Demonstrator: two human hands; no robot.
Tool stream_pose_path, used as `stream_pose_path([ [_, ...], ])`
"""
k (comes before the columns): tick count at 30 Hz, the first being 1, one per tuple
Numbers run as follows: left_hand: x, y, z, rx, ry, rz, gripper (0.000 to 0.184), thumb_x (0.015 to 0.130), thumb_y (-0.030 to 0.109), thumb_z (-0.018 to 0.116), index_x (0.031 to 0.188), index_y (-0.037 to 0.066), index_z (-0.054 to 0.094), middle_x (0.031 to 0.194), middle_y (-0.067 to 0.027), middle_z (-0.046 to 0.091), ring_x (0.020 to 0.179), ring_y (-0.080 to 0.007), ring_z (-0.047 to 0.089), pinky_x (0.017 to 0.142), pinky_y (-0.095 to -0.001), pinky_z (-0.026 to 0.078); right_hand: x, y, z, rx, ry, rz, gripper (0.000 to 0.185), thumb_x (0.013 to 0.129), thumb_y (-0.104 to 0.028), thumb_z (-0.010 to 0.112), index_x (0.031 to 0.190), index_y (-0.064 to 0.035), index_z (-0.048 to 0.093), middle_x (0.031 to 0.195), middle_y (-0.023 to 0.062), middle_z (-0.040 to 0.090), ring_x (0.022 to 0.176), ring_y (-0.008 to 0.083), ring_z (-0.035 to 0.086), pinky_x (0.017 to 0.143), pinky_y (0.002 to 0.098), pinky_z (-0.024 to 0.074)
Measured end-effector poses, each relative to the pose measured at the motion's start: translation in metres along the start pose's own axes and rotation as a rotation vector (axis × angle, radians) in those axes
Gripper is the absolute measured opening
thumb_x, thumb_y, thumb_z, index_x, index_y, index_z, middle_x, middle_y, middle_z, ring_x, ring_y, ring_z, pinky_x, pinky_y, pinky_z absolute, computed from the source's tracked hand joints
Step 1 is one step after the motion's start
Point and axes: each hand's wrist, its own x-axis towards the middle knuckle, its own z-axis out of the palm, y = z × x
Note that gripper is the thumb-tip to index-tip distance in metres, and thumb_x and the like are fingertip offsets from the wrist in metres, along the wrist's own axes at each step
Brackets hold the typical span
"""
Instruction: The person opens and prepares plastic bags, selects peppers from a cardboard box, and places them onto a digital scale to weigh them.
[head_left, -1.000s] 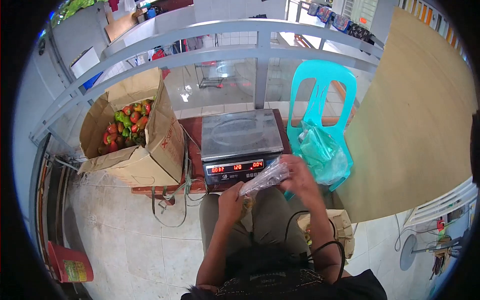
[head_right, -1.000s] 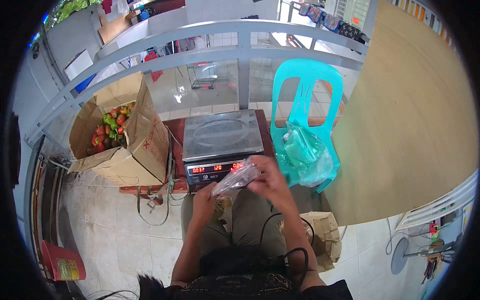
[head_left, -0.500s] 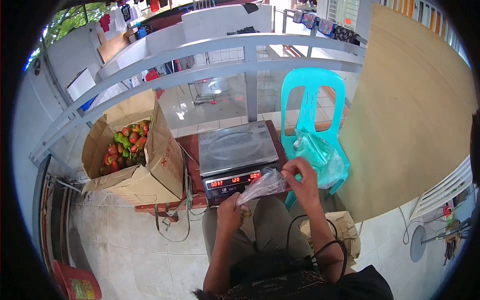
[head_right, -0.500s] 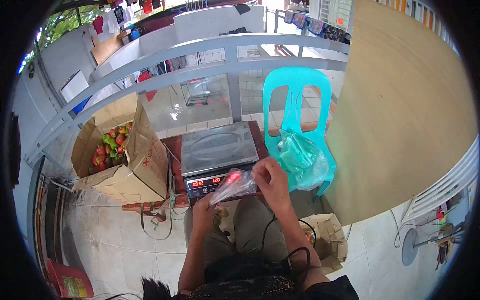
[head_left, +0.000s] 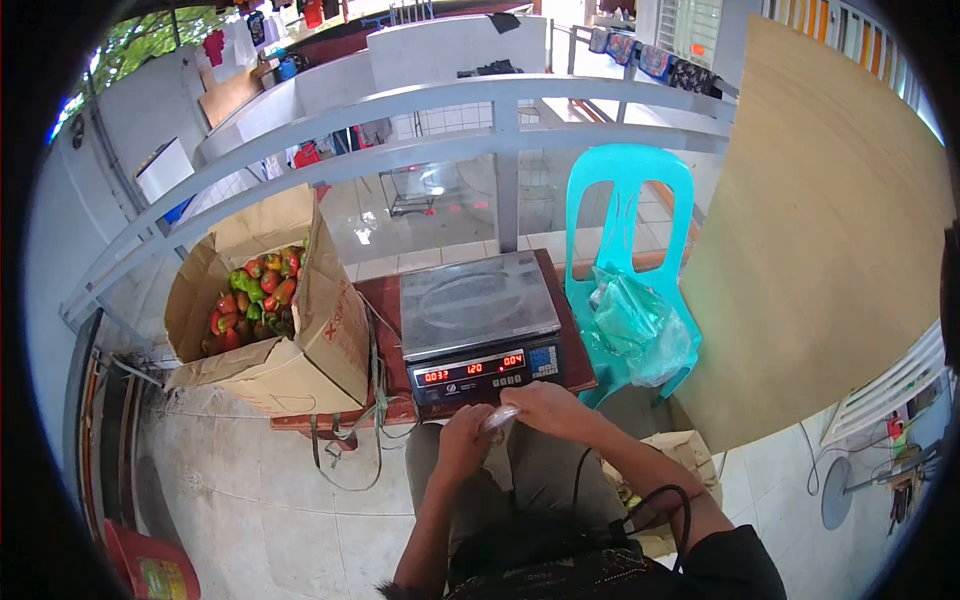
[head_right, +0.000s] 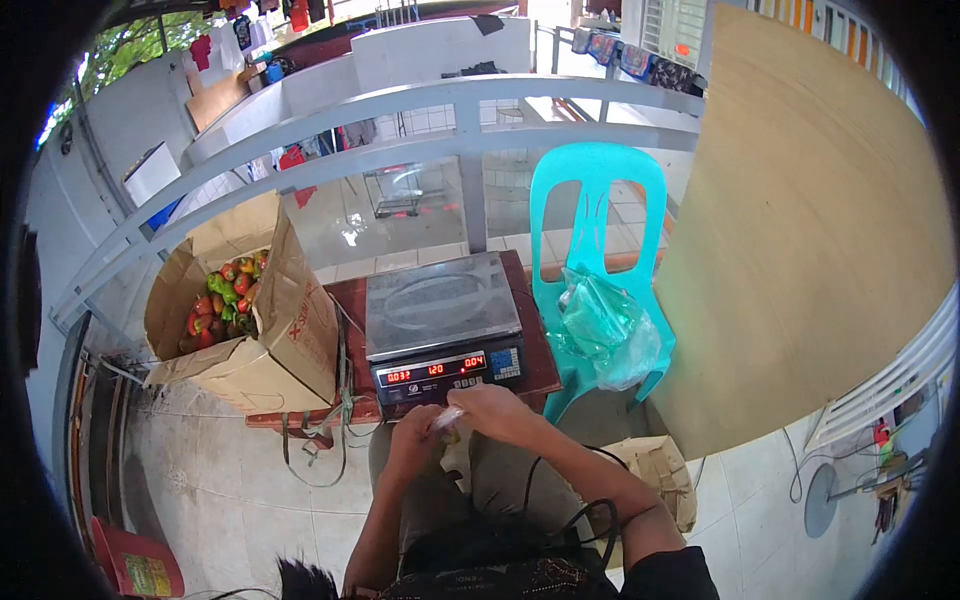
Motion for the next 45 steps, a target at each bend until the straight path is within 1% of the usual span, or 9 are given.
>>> stream_pose_path([
  [6, 0.000, -0.011, -0.006, -0.067, 0.090, 0.123, 0.021, 0.074, 0.006, 0.063, 0.094, 0.007, 0.065, 0.095, -0.0082, 0.065, 0.091, -0.0287, 0.056, 0.082, -0.0381, 0.042, -0.003, -0.002, -0.021, 0.469, -0.164, -0.048, 0.025, 0.094, -0.027, 0.058, 0.093, -0.0022, 0.058, 0.079, 0.0151, 0.059, 0.073, 0.0254, 0.063, 0.064, 0.0386, 0.0444],
  [12, 0.005, 0.009, -0.024, -0.080, 0.245, 0.109, 0.013, 0.077, 0.007, 0.062, 0.090, 0.007, 0.063, 0.093, -0.0085, 0.064, 0.093, -0.0285, 0.056, 0.087, -0.0402, 0.036, -0.017, -0.025, -0.048, 0.356, -0.129, 0.098, 0.027, 0.096, -0.029, 0.055, 0.094, -0.0025, 0.057, 0.073, 0.0155, 0.058, 0.069, 0.0317, 0.059, 0.063, 0.0394, 0.0433],
  [15, 0.009, 0.013, -0.029, 0.036, 0.299, 0.199, 0.013, 0.078, 0.007, 0.060, 0.090, 0.006, 0.062, 0.092, -0.0096, 0.063, 0.094, -0.0295, 0.055, 0.086, -0.0414, 0.036, -0.030, -0.020, -0.040, 0.305, -0.003, 0.043, 0.028, 0.098, -0.030, 0.053, 0.094, -0.0033, 0.058, 0.069, 0.0124, 0.057, 0.062, 0.0269, 0.059, 0.059, 0.0359, 0.0414],
  [24, 0.013, 0.019, -0.009, 0.249, 0.242, 0.158, 0.024, 0.070, 0.002, 0.059, 0.094, 0.004, 0.060, 0.093, -0.0102, 0.060, 0.097, -0.0306, 0.054, 0.090, -0.0438, 0.035, -0.021, -0.038, -0.039, -0.540, 0.199, -0.026, 0.032, 0.083, -0.022, 0.067, 0.107, -0.0044, 0.055, 0.103, 0.0138, 0.059, 0.096, 0.0301, 0.057, 0.083, 0.0404, 0.0439],
  [32, 0.003, 0.008, 0.013, 0.375, 0.098, 0.118, 0.040, 0.067, 0.006, 0.066, 0.106, 0.004, 0.056, 0.101, -0.0108, 0.056, 0.103, -0.0304, 0.050, 0.094, -0.0451, 0.034, 0.000, 0.006, 0.044, -0.126, 0.238, -0.018, 0.023, 0.082, -0.009, 0.058, 0.101, -0.0019, 0.047, 0.093, 0.0178, 0.057, 0.092, 0.0391, 0.057, 0.078, 0.0478, 0.0453],
  [36, -0.003, -0.005, 0.019, 0.188, 0.072, 0.118, 0.026, 0.076, 0.007, 0.062, 0.102, 0.005, 0.056, 0.098, -0.0098, 0.055, 0.101, -0.0286, 0.051, 0.094, -0.0436, 0.034, 0.006, 0.005, 0.043, 0.112, 0.030, 0.212, 0.022, 0.089, -0.014, 0.055, 0.104, 0.0015, 0.049, 0.106, 0.0226, 0.061, 0.101, 0.0384, 0.060, 0.083, 0.0476, 0.0462],
  [39, -0.008, -0.018, 0.020, -0.230, 0.051, 0.043, 0.016, 0.087, 0.011, 0.058, 0.101, 0.004, 0.055, 0.094, -0.0079, 0.055, 0.094, -0.0229, 0.053, 0.090, -0.0374, 0.038, 0.010, 0.004, 0.038, 0.279, 0.019, 0.288, 0.017, 0.089, -0.014, 0.054, 0.100, -0.0023, 0.049, 0.093, 0.0209, 0.064, 0.089, 0.0396, 0.063, 0.075, 0.0475, 0.0472],
  [41, -0.011, -0.023, 0.022, -0.653, -0.054, -0.168, 0.012, 0.094, 0.015, 0.055, 0.100, 0.005, 0.055, 0.091, -0.0053, 0.056, 0.089, -0.0172, 0.054, 0.087, -0.0317, 0.040, 0.013, 0.005, 0.034, 0.273, 0.033, 0.228, 0.017, 0.089, -0.015, 0.055, 0.100, -0.0041, 0.048, 0.087, 0.0200, 0.064, 0.087, 0.0408, 0.062, 0.072, 0.0488, 0.0468],
  [45, -0.005, 0.007, 0.002, -1.161, -0.117, -0.238, 0.012, 0.098, 0.018, 0.052, 0.098, 0.006, 0.056, 0.089, -0.0002, 0.057, 0.086, -0.0104, 0.054, 0.081, -0.0254, 0.041, 0.015, 0.012, 0.022, 0.222, 0.023, 0.102, 0.019, 0.089, -0.016, 0.055, 0.103, -0.0064, 0.048, 0.084, 0.0193, 0.064, 0.084, 0.0410, 0.063, 0.069, 0.0487, 0.0462],
])
